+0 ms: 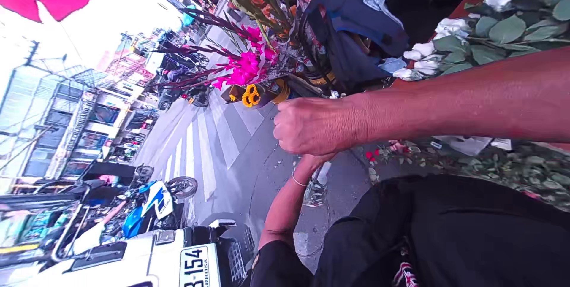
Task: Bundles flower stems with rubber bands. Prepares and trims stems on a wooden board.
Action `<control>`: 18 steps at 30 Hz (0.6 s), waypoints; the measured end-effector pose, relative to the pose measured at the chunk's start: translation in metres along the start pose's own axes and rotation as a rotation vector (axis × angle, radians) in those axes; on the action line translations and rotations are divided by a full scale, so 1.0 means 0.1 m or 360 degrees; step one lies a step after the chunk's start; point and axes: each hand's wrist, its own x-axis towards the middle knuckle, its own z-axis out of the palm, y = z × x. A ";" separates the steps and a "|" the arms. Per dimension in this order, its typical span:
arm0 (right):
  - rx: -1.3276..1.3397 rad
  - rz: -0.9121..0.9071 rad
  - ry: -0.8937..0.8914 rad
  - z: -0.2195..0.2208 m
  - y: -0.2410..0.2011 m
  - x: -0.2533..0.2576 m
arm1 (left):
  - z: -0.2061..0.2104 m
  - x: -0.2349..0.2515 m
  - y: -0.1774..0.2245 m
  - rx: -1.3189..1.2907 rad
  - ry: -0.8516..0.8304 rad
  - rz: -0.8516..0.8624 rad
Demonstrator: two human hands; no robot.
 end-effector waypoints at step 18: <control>0.0265 -0.0118 -0.0486 -0.31 -0.76 -0.29 | -0.27 -0.03 0.25 -0.0213 -0.0024 -0.0044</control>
